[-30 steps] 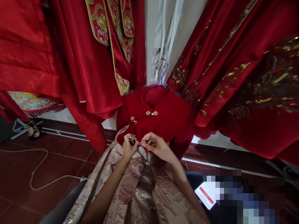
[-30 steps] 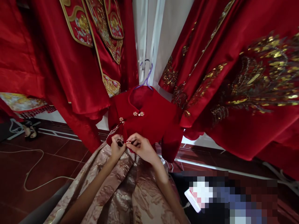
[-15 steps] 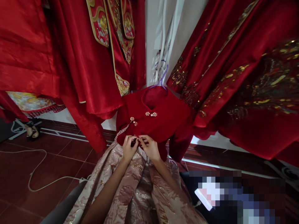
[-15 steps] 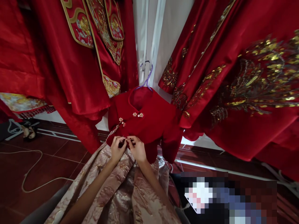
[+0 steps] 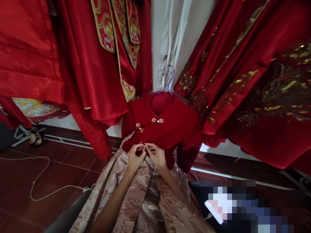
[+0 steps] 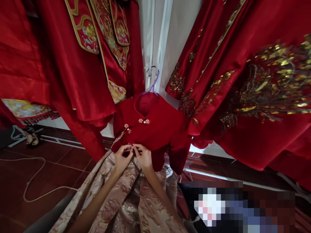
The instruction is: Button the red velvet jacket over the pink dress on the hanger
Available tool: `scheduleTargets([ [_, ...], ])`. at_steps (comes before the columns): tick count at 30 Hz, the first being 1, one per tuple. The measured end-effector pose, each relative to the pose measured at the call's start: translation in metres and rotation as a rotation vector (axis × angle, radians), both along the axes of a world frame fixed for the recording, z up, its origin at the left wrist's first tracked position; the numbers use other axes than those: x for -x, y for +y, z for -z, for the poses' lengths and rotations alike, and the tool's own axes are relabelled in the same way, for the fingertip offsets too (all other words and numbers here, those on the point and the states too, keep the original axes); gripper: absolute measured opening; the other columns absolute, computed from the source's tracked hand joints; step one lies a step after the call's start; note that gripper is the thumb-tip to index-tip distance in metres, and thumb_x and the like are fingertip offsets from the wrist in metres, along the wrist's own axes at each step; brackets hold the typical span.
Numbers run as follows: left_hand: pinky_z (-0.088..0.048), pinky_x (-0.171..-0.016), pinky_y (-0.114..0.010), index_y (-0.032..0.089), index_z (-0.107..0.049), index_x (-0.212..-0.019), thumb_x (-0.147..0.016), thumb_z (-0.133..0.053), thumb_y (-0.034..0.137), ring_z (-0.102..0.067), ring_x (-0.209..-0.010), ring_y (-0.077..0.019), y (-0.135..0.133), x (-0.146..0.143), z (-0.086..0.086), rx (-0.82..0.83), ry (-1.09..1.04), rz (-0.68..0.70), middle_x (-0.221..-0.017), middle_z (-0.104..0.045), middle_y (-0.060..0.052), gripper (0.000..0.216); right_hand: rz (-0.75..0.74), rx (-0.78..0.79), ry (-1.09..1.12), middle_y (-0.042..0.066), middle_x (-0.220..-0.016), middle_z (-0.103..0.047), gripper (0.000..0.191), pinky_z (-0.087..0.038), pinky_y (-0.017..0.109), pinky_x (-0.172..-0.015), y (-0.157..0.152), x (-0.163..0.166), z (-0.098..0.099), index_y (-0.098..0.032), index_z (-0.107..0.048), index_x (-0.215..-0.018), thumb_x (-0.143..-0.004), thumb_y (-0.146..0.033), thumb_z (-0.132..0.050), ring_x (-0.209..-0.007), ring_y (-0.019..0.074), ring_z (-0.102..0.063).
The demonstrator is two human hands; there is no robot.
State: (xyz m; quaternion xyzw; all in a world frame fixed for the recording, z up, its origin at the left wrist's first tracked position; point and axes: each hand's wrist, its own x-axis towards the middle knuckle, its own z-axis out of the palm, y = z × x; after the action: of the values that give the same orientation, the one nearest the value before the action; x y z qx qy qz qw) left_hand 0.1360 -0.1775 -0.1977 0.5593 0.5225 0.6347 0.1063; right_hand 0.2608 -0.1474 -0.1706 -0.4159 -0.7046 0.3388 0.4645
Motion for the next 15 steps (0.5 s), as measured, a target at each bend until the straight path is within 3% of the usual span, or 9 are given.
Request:
scheduleTargets([
  [5, -0.058, -0.075, -0.030, 0.016, -0.066, -0.094, -0.075, -0.065, 0.023, -0.068, -0.079, -0.0149, 0.002, 0.002, -0.005, 0.115, -0.170, 0.104, -0.090, -0.070, -0.005, 0.020, 0.022, 0.016, 0.001, 0.000, -0.093, -0.072, 0.023, -0.058, 0.028, -0.071, 0.000, 0.000, 0.003, -0.026, -0.069, -0.100, -0.084, -0.034, -0.054, -0.079, 0.0158, -0.069],
  [15, -0.058, -0.074, -0.032, 0.015, -0.069, -0.086, -0.070, -0.065, 0.018, -0.069, -0.076, -0.0164, 0.003, 0.024, -0.025, 0.233, -0.071, 0.250, -0.086, -0.072, -0.007, 0.016, 0.041, -0.005, 0.019, 0.002, -0.097, -0.071, 0.025, -0.058, 0.030, -0.072, -0.003, 0.003, 0.004, -0.025, -0.068, -0.100, -0.085, -0.037, -0.053, -0.080, 0.0166, -0.068],
])
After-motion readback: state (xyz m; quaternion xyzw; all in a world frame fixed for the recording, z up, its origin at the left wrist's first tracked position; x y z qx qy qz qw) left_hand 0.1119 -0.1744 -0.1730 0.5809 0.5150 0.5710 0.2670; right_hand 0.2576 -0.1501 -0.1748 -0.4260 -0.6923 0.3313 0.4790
